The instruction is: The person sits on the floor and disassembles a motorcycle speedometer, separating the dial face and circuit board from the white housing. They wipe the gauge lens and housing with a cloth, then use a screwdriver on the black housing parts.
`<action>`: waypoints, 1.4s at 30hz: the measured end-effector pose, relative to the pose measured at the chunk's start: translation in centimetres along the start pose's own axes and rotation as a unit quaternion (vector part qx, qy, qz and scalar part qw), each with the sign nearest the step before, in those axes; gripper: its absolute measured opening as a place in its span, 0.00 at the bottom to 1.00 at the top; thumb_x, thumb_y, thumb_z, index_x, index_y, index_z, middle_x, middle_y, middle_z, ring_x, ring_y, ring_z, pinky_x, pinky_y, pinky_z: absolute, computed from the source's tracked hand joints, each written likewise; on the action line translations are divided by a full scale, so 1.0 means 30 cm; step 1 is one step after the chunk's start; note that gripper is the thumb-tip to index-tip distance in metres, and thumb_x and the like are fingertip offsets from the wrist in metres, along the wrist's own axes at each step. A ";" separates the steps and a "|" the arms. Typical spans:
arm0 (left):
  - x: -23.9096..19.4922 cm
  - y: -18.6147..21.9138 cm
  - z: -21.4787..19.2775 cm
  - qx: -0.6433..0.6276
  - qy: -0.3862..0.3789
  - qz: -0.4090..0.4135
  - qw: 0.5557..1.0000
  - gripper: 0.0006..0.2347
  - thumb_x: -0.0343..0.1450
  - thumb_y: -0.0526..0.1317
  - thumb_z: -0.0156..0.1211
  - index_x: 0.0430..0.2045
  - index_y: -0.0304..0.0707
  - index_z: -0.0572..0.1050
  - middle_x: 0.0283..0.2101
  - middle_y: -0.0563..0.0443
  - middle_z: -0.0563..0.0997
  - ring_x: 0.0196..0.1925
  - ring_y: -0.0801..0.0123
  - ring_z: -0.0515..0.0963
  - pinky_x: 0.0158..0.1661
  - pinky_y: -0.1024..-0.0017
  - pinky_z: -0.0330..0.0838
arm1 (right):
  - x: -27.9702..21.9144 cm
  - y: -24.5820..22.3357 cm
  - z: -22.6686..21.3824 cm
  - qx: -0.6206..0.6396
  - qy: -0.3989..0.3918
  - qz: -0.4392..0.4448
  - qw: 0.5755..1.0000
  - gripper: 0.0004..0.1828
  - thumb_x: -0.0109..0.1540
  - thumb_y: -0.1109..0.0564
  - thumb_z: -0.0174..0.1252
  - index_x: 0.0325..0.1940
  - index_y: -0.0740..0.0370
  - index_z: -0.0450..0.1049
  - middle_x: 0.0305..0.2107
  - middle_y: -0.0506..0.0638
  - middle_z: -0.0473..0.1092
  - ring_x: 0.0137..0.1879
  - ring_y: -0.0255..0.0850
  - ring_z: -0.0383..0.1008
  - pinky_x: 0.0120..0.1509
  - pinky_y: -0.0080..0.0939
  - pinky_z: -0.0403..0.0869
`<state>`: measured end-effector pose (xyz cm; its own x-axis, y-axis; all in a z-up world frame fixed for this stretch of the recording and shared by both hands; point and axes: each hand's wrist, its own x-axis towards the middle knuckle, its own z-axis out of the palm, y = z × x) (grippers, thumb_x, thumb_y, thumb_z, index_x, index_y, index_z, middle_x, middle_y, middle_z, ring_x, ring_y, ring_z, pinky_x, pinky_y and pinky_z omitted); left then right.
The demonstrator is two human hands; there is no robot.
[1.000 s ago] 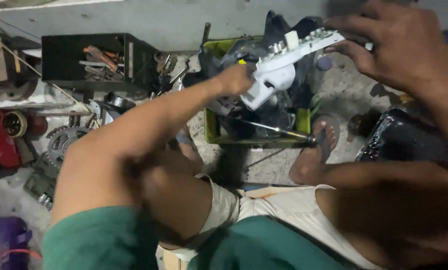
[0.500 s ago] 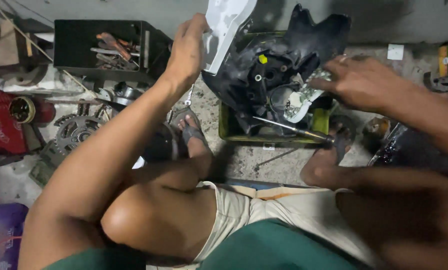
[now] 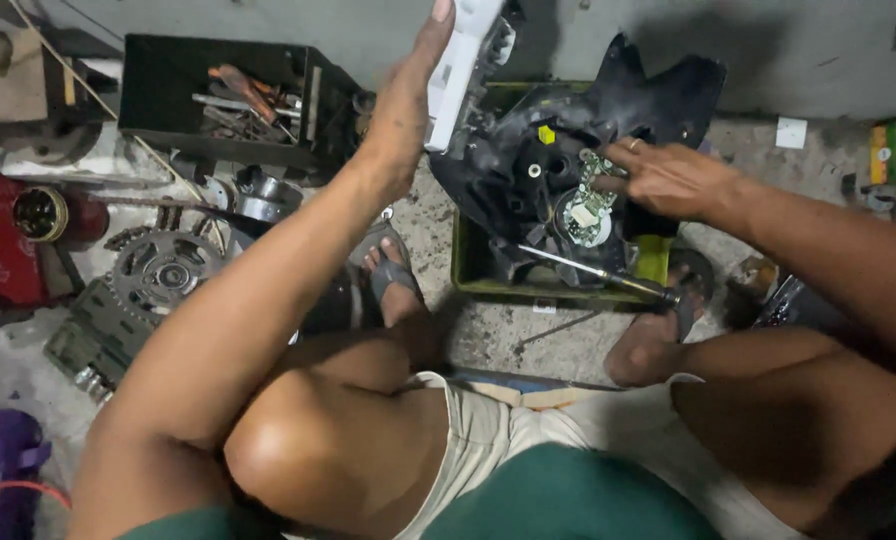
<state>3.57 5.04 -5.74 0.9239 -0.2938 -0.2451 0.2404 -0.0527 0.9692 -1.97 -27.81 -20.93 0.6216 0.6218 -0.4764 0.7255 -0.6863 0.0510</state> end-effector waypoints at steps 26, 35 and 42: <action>0.019 0.010 0.005 -0.331 -0.200 -0.214 0.897 0.23 0.68 0.49 0.52 0.50 0.27 0.73 0.46 0.31 0.81 0.41 0.53 0.82 0.43 0.63 0.78 | -0.176 0.192 -0.039 -0.029 0.381 0.178 0.907 0.15 0.69 0.54 0.64 0.59 0.54 0.83 0.41 0.49 0.78 0.38 0.43 0.78 0.39 0.40 0.77; 0.048 -0.033 0.001 -0.302 -0.126 -0.169 0.930 0.17 0.67 0.46 0.54 0.44 0.35 0.72 0.44 0.35 0.80 0.42 0.54 0.79 0.44 0.59 0.74 | -0.270 0.254 0.019 -0.123 0.370 0.259 0.884 0.05 0.76 0.49 0.68 0.54 0.48 0.85 0.37 0.39 0.78 0.32 0.35 0.74 0.38 0.33 0.72; 0.083 -0.193 -0.003 -0.248 -0.104 -0.110 0.957 0.16 0.67 0.46 0.60 0.42 0.35 0.80 0.49 0.45 0.83 0.50 0.62 0.79 0.55 0.62 0.71 | -0.389 0.135 0.099 0.045 0.220 0.308 0.924 0.09 0.82 0.52 0.64 0.55 0.59 0.84 0.36 0.47 0.80 0.25 0.39 0.73 0.32 0.39 0.76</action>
<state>4.51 4.70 -11.95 0.7682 -0.5139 -0.3817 0.5809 0.3091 0.7530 -7.16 -38.99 -17.77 0.9831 0.1817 0.0231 0.1781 -0.9776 0.1119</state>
